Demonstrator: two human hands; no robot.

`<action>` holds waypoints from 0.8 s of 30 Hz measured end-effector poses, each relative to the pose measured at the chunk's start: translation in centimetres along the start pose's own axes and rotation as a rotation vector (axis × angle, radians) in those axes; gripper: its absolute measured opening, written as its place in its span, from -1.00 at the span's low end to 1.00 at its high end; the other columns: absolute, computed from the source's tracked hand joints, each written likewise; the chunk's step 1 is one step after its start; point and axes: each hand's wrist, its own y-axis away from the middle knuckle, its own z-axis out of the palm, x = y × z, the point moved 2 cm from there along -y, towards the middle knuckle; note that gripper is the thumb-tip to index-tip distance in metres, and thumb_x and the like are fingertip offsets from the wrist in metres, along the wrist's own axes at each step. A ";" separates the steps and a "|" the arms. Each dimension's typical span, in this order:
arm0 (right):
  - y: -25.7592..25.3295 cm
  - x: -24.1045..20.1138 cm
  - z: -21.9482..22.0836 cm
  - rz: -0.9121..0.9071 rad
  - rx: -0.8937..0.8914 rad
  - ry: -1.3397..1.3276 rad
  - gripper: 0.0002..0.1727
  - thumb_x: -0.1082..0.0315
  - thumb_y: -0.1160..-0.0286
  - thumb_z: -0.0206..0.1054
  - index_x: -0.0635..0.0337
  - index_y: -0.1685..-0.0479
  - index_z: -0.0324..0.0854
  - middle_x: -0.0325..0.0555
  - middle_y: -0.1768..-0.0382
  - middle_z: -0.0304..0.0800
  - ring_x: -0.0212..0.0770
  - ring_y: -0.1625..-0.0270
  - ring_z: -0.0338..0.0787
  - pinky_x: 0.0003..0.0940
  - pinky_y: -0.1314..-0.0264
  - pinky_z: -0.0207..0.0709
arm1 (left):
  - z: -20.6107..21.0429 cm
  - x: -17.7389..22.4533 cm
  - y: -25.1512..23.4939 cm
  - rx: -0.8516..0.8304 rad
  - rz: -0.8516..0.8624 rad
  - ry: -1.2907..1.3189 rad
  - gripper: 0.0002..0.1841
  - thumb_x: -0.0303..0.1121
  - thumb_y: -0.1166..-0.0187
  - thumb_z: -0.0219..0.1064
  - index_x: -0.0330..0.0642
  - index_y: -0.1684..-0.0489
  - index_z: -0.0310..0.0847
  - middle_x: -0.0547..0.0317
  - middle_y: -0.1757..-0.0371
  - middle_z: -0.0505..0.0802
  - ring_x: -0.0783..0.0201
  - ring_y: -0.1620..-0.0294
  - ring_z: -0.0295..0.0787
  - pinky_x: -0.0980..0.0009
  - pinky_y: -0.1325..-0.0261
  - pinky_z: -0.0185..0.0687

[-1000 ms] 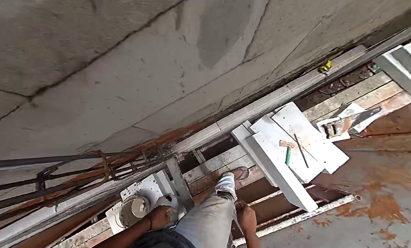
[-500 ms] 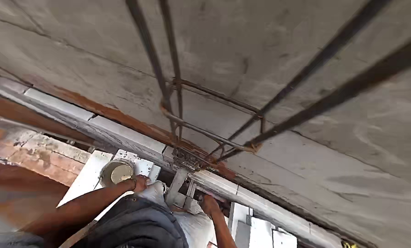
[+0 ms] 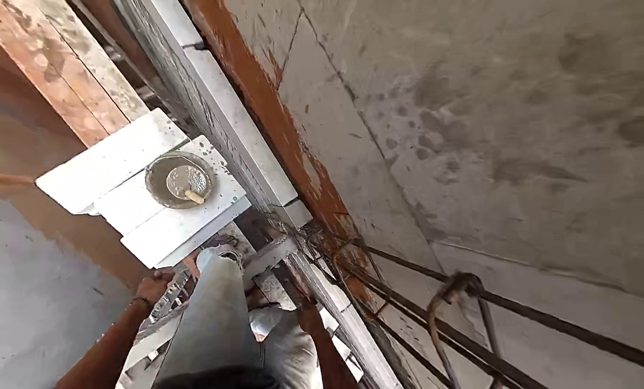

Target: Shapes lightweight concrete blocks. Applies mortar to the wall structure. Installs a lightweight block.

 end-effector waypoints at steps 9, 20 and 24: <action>-16.3 -1.0 -3.7 0.466 0.324 -0.119 -0.46 0.27 -0.82 0.05 0.50 -0.61 0.38 0.46 -0.56 0.50 0.31 -0.64 0.52 0.17 -0.66 0.35 | -1.0 -2.5 -14.1 0.173 -0.021 0.323 -0.57 -0.30 -0.81 0.11 -0.39 -0.53 0.41 -0.22 -0.44 0.66 0.15 -0.29 0.69 0.17 -0.36 0.59; -19.8 0.4 3.8 -0.088 0.661 0.055 -0.56 0.62 -0.42 0.33 0.25 -0.31 0.77 0.35 -0.57 0.54 0.50 -0.57 0.53 0.40 -0.51 0.44 | -4.9 12.5 -25.7 0.330 0.102 0.905 -0.56 -0.19 -0.88 0.01 -0.29 -0.57 0.35 -0.02 -0.33 0.74 0.27 -0.18 0.76 0.34 -0.24 0.63; -13.4 -3.7 7.2 0.000 0.277 -0.076 -0.63 0.58 -0.58 0.14 0.30 -0.22 0.79 0.29 -0.49 0.63 0.28 -0.51 0.64 0.16 -0.57 0.48 | -3.1 20.4 -28.5 0.070 0.094 1.108 -0.22 0.23 -0.80 -0.10 -0.19 -0.82 0.00 -0.06 -0.67 0.50 0.13 -0.57 0.55 0.21 -0.52 0.50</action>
